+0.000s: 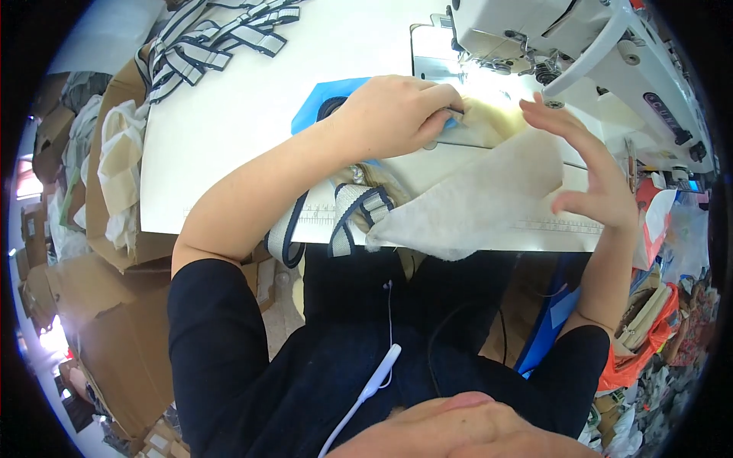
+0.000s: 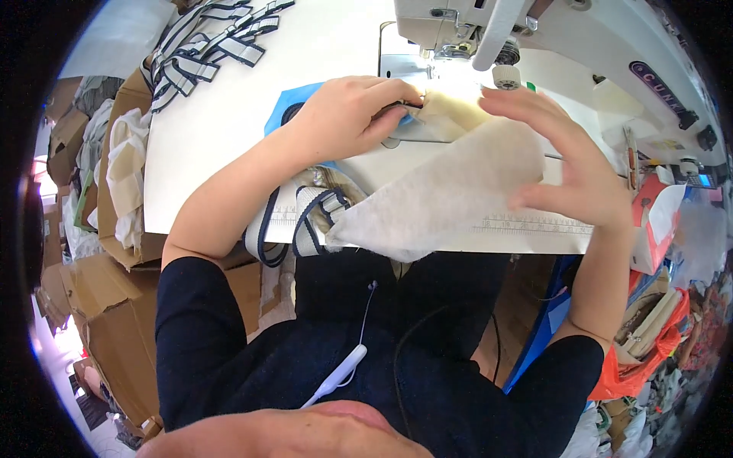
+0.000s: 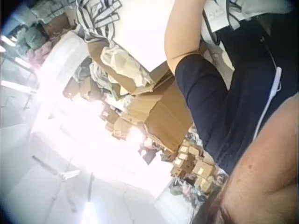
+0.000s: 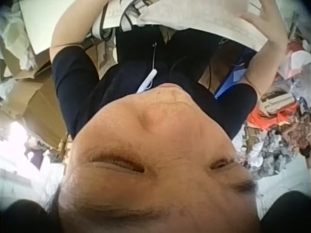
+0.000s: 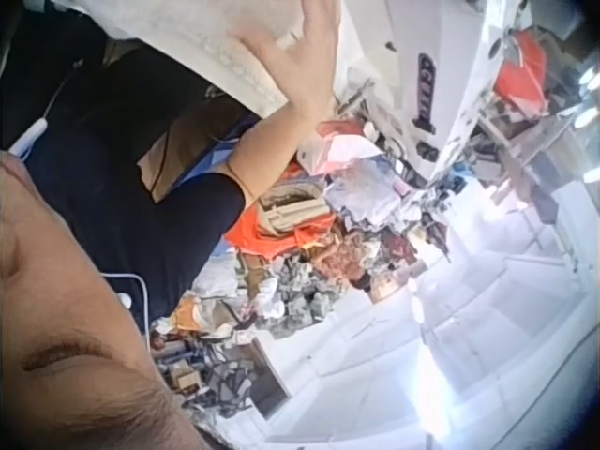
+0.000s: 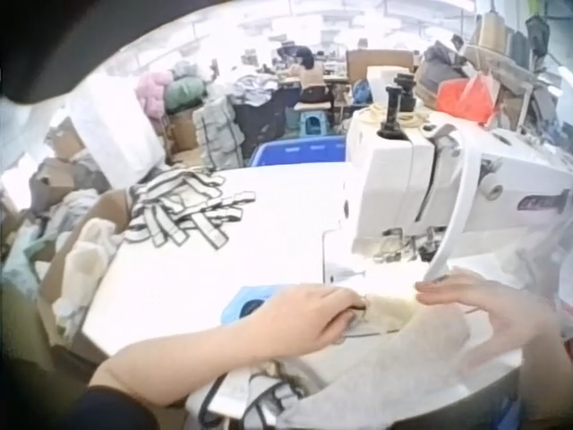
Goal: Sewing fabric strips and components together using an industrial sewing machine in a workshop.
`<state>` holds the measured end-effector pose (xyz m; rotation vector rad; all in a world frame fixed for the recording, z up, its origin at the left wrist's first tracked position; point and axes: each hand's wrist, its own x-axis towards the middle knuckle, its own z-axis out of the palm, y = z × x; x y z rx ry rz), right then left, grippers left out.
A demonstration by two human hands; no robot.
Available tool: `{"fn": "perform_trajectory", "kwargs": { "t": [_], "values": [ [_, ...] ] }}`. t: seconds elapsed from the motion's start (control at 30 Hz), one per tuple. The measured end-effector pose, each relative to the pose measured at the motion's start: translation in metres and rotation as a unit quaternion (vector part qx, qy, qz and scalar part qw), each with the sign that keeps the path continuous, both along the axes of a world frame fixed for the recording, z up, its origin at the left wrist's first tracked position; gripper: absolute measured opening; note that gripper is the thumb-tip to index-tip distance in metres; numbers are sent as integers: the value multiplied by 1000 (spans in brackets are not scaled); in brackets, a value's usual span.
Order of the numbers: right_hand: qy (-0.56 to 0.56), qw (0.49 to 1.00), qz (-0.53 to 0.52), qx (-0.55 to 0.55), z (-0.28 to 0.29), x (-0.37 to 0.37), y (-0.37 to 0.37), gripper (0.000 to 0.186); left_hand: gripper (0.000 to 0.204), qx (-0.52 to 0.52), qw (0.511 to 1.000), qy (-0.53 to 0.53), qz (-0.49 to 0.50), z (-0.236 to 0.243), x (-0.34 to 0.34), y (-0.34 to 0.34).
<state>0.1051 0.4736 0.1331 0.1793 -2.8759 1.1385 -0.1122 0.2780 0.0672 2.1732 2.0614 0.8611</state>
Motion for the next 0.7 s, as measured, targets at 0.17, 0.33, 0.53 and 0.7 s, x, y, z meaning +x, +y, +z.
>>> {"fn": "perform_trajectory", "kwargs": {
  "t": [0.17, 0.33, 0.53, 0.7],
  "values": [
    [130, 975, -93, 156, -44, -47, -50, 47, 18, -2, 1000, -9, 4, -3, -2, -2],
    [40, 971, -171, 164, -63, -57, -40, 32, 22, -28, 999, -17, 6, 0, 0, -2],
    [127, 961, -245, 31, -72, -66, -27, 25, 31, 40, 983, 155, 92, 2, -12, -1],
    [111, 962, -246, -45, -88, -63, -11, 21, 7, -38, 985, 118, 123, 20, -8, -1]
  ]
}}
